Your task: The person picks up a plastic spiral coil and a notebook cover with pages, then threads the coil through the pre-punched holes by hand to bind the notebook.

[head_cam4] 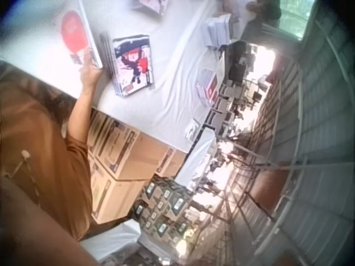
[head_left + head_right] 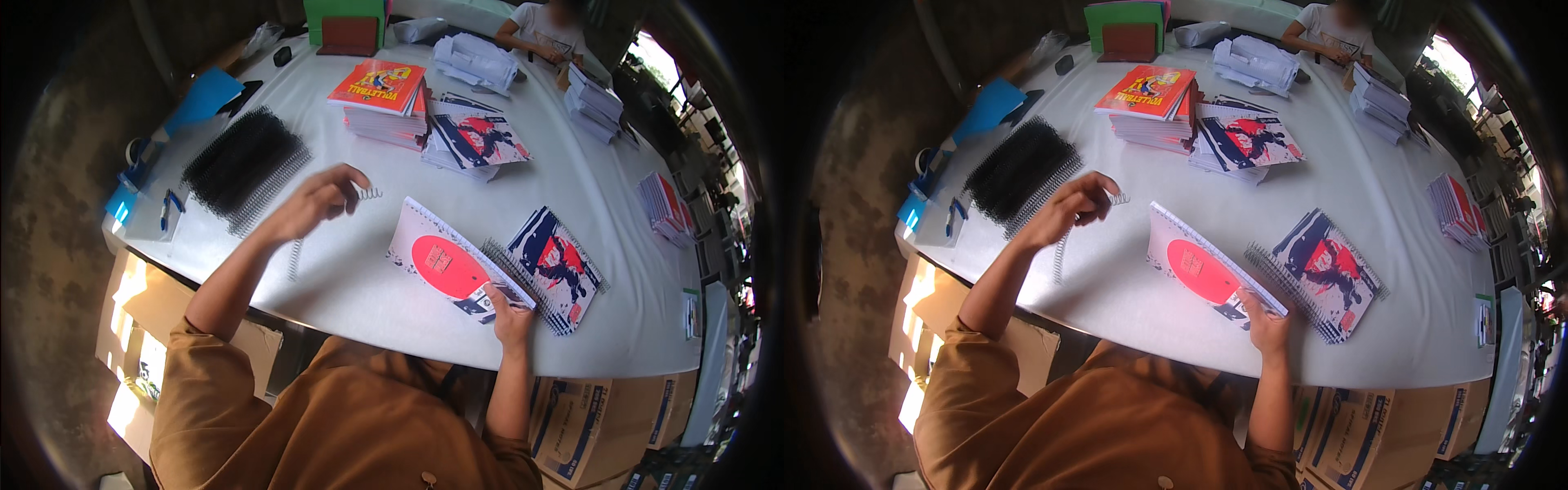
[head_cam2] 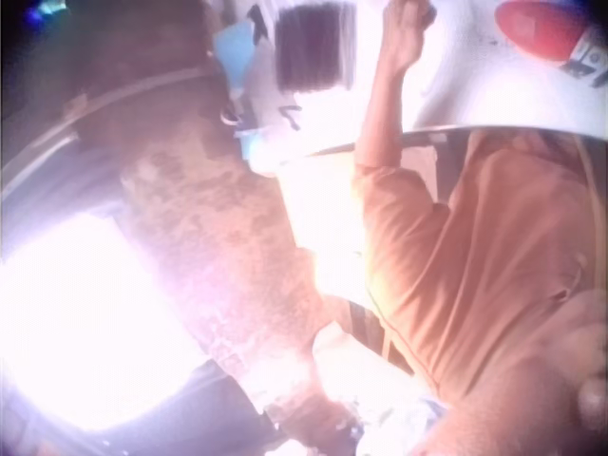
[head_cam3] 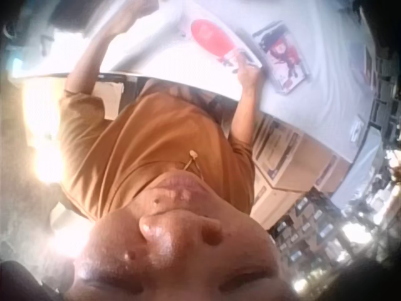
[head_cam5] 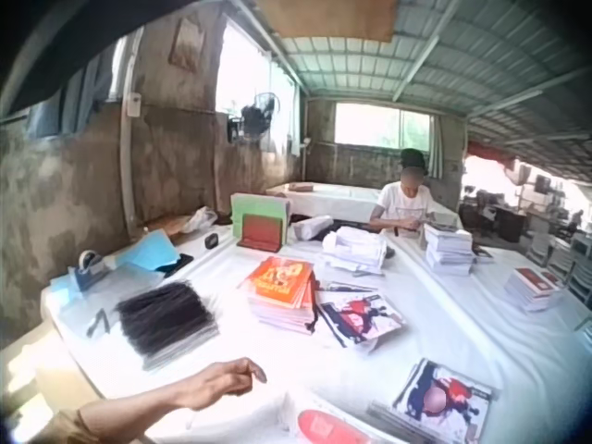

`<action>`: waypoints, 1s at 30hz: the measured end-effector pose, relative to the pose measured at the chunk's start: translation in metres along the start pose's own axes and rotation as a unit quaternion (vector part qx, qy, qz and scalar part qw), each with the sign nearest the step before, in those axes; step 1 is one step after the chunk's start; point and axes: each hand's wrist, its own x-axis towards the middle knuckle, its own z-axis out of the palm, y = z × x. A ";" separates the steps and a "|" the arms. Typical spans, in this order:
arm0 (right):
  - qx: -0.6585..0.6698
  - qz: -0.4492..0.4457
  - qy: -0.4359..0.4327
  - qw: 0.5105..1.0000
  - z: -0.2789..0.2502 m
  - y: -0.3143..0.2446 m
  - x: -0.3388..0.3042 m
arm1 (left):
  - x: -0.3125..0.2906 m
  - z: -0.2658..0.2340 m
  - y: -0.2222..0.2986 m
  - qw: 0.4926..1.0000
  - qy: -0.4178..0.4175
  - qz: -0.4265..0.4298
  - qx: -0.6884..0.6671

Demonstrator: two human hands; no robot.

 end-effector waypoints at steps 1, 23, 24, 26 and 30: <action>0.005 0.008 0.005 1.000 0.001 -0.002 0.001 | -0.001 0.020 0.006 1.000 0.013 0.004 0.027; 0.024 0.001 -0.046 0.999 -0.001 -0.021 -0.001 | 0.035 0.022 0.059 0.925 -0.172 0.073 0.331; -0.002 -0.021 -0.069 0.997 -0.001 -0.024 0.002 | 0.035 0.023 0.061 0.925 -0.173 0.072 0.331; -0.028 -0.043 -0.090 0.995 -0.002 -0.025 0.003 | 0.037 0.026 0.074 0.933 -0.185 -0.015 0.309; 0.000 0.004 -0.066 0.998 0.000 -0.017 -0.006 | 0.033 0.033 0.063 0.917 -0.100 0.123 0.367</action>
